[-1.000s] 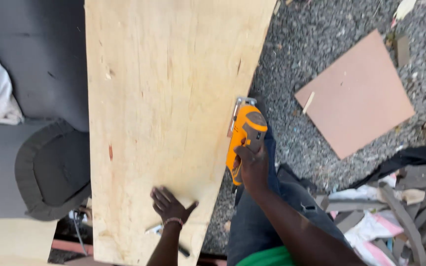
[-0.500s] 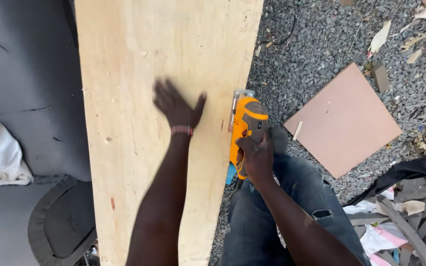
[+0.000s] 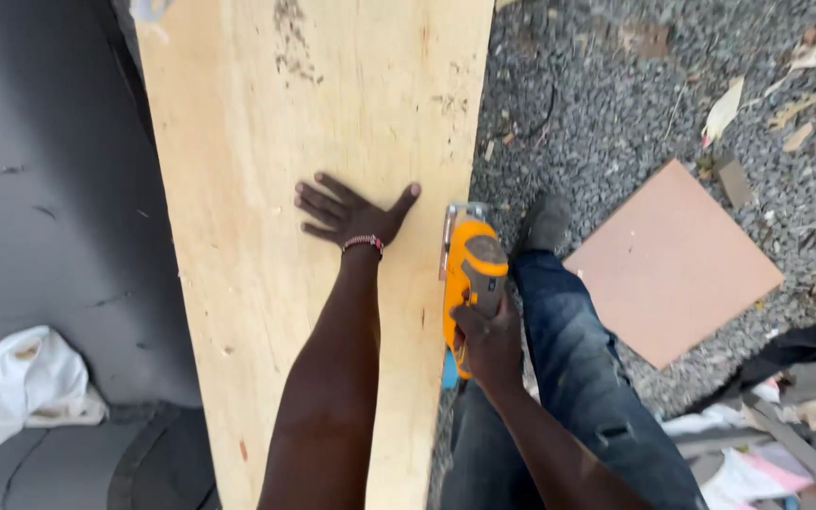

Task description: Hammering nails into a plywood board and cutting it with a jigsaw

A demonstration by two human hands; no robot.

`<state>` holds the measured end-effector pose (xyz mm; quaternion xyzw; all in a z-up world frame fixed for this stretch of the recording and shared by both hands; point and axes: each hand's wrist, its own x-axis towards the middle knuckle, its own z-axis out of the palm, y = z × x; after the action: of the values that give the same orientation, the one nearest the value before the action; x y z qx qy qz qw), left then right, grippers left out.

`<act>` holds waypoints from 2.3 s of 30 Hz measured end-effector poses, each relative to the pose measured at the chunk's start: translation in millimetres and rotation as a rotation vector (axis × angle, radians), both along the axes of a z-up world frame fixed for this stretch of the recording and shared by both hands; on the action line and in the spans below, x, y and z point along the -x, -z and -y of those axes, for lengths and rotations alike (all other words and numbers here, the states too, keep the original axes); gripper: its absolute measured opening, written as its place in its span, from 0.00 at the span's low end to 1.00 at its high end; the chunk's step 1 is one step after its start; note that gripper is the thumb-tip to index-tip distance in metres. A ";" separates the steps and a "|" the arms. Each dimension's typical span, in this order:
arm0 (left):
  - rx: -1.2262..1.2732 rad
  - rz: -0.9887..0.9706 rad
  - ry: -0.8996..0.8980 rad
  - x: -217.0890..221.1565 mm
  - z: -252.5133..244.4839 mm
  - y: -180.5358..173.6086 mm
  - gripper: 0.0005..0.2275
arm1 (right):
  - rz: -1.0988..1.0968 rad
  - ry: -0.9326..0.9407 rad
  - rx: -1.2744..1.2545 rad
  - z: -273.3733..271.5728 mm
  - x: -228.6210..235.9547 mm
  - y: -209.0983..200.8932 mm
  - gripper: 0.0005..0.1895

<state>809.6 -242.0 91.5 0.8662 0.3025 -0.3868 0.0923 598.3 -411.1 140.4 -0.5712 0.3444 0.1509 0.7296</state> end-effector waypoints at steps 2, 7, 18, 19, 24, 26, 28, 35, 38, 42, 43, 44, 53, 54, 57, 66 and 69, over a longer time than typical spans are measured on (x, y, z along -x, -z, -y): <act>0.021 -0.008 -0.014 -2.5 0.4 -6.3 0.76 | 0.000 0.015 0.000 2.9 -15.2 1.0 0.13; 0.033 -0.082 -0.081 -11.9 -1.9 10.1 0.71 | 0.001 0.007 0.020 24.7 -87.3 9.9 0.15; -0.034 -0.145 -0.059 -7.5 -2.6 19.9 0.71 | 0.111 -0.075 0.027 83.4 -273.0 26.3 0.15; -0.042 -0.155 -0.051 -10.0 0.9 16.8 0.71 | 0.123 -0.093 0.047 89.1 -291.1 29.3 0.14; -0.060 -0.174 -0.034 -5.6 -0.8 25.1 0.71 | 0.147 -0.133 0.084 117.0 -384.1 11.1 0.08; -0.054 -0.186 -0.018 -5.3 -2.4 26.2 0.71 | 0.168 -0.141 0.081 125.8 -419.3 9.5 0.08; -0.082 -0.220 -0.034 -5.8 -1.7 29.8 0.71 | 0.179 -0.140 0.079 134.5 -454.4 0.1 0.07; -0.109 -0.272 -0.020 9.8 -5.7 59.0 0.73 | 0.217 -0.138 0.012 148.7 -548.1 -18.3 0.10; -0.445 0.427 0.219 58.2 -6.6 81.3 0.75 | -0.131 -0.093 0.148 145.6 -575.6 -36.9 0.09; -0.334 0.166 0.098 29.9 -7.3 85.7 0.76 | -0.031 -0.033 0.130 151.8 -629.6 -29.6 0.06; -0.290 0.072 0.051 39.9 -7.4 70.9 0.78 | -0.071 -0.009 0.141 152.7 -631.8 -33.4 0.05; -0.288 0.055 0.041 33.1 -6.5 57.5 0.78 | -0.085 -0.022 0.143 155.8 -639.3 -29.6 0.05; -0.175 -0.300 -0.205 -2.1 9.9 55.3 0.77 | -0.085 0.094 0.076 164.9 -726.5 -31.1 0.10; -0.236 -0.108 -0.154 1.8 16.1 62.3 0.74 | -0.103 0.109 0.098 165.9 -736.4 -32.9 0.11; -0.052 0.343 -0.122 -60.3 66.4 33.7 0.55 | -0.086 0.116 0.122 171.1 -766.7 -33.9 0.11; 0.871 0.415 -0.509 -221.3 283.9 -13.4 0.31 | -0.038 0.084 0.105 214.2 -886.8 -13.4 0.09; 0.701 0.477 -0.526 -254.3 303.9 -10.6 0.33 | -0.019 0.059 0.083 233.4 -935.0 -10.2 0.10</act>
<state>1063.9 -545.9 102.1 0.7418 0.3332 -0.2197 0.5389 1533.3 -644.5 150.6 -0.5892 0.3741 0.1202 0.7060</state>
